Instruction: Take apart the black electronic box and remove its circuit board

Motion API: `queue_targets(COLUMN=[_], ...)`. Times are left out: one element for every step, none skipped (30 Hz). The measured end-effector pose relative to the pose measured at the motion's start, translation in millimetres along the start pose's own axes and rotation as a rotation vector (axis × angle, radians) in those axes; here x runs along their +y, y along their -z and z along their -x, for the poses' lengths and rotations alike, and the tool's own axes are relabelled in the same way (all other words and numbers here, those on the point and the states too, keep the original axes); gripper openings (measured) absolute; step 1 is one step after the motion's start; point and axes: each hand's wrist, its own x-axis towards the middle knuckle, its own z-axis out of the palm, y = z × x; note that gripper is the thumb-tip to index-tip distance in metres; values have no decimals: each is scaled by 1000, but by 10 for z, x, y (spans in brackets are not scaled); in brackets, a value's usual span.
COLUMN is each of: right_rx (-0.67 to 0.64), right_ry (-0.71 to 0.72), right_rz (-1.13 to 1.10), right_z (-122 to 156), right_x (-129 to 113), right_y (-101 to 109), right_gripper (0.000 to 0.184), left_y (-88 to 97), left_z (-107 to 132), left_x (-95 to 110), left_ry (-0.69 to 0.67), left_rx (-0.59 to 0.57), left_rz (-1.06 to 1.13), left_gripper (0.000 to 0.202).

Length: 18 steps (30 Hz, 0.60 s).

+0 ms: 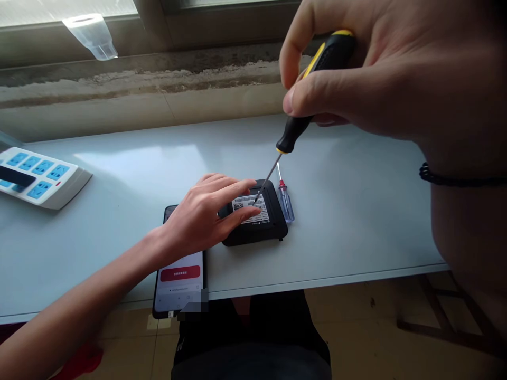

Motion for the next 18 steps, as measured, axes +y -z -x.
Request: queue_targets(right_rx=[7, 11, 14, 20, 23, 25, 24, 24, 25, 27, 29, 38, 46, 55, 70, 52, 31, -11], right_ry=[-9, -21, -32, -40, -46, -49, -53, -59, -66, -74, -86, -90, -79, -57, -2, 53, 100, 85], right_rz=[-13, -24, -32, -37, -39, -40, -38, -36, -31, -23, -15, -6, -3, -4, -7, -13, -3, 59], right_z=[6, 8, 8, 6, 3, -1, -3, -6, -7, -8, -10, -11, -14, -19, -25, -35, -47, -61], right_x=[-7, -15, -24, -36, -49, -63, -75, -85, -88, -84, -71, -47, -13, 29, 74, 118, 156, 184], right_y=[-2, -4, -7, -10, -15, -21, -27, -33, -39, -43, -44, -42, -34, -20, 0, 25, 53, 80], right_gripper=[23, 24, 24, 25, 25, 25, 26, 26, 26, 26, 26, 26, 26, 26, 26, 26, 25, 23], left_y=[-13, -27, -39, -51, -60, -65, -66, -63, -54, -41, -23, -1, 22, 46, 68, 87, 102, 112], left_z=[-3, -7, -10, -13, -15, -17, -17, -16, -16, -16, -17, -20, -26, -36, -49, -64, -81, -98], left_x=[9, 15, 18, 19, 18, 15, 12, 7, 2, -4, -12, -22, -36, -55, -81, -113, -154, -202], left_ry=[12, 22, 32, 46, 63, 82, 101, 120, 137, 152, 169, 190, 217, 250, 288, 328, 369, 407], left_rx=[38, 73, 103, 123, 133, 138, 138, 135, 127, 118, 107, 93, 81, 74, 73, 75, 77, 67], left_rz=[10, 23, 35, 47, 56, 60, 59, 53, 42, 25, 4, -14, -26, -34, -34, -28, -19, -8], left_gripper=[19, 13, 8, 7, 8, 10, 11, 12, 12, 13, 14, 15, 16, 16, 16, 16, 16, 15])
